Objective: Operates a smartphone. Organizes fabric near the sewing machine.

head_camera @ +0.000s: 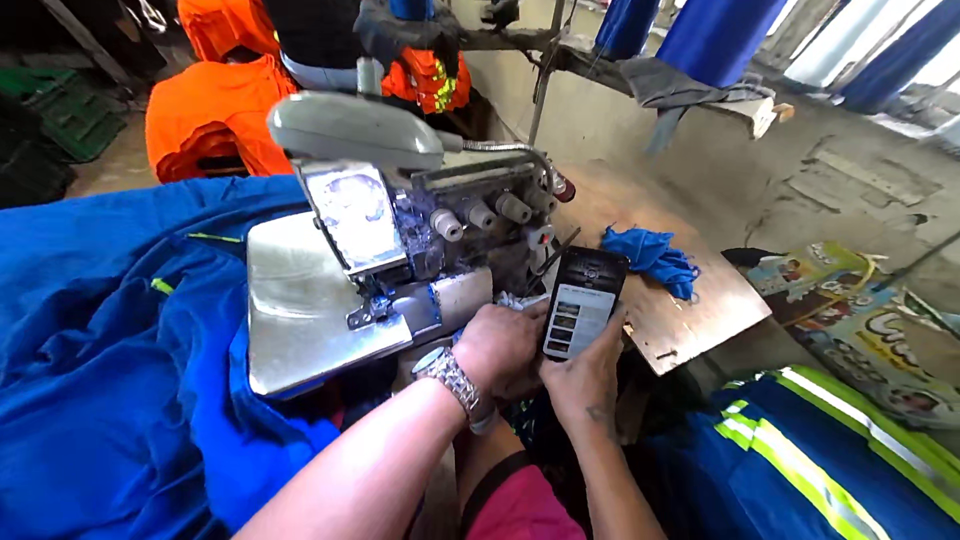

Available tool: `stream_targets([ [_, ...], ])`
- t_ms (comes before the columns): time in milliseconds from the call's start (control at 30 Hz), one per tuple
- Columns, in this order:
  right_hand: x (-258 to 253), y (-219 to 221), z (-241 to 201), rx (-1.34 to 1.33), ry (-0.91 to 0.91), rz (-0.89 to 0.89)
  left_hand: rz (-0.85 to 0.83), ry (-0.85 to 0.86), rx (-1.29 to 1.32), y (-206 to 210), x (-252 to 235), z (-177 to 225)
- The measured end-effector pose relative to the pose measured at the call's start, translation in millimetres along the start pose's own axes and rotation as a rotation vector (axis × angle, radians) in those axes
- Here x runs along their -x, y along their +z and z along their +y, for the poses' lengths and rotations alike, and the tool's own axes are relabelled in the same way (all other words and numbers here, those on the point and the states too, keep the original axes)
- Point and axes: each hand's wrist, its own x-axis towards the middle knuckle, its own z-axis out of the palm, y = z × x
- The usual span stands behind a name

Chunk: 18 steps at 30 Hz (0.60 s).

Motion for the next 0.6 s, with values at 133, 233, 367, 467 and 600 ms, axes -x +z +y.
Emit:
stream_targets([
  [133,-5.2,-3.1,9.8,-0.160,-0.049,-0.047,-0.075,-0.033,-0.020,-9.9,-1.5,4.6],
  [233,-7.5,-9.6,8.5,-0.205,-0.051,-0.076,-0.061,-0.046,-0.031,-10.8,0.2,7.4],
  [367,-12.0,-14.0,7.5,-0.265,-0.079,-0.082,-0.069,-0.035,-0.058,-10.6,0.4,8.2],
  [467,-15.6,-14.4,10.3,-0.382,-0.117,-0.086,-0.056,-0.031,-0.048,-11.7,1.8,7.0],
  [600,-22.7,-16.8,7.1,-0.453,-0.165,-0.076,-0.045,-0.006,-0.046,-13.5,4.8,4.4],
])
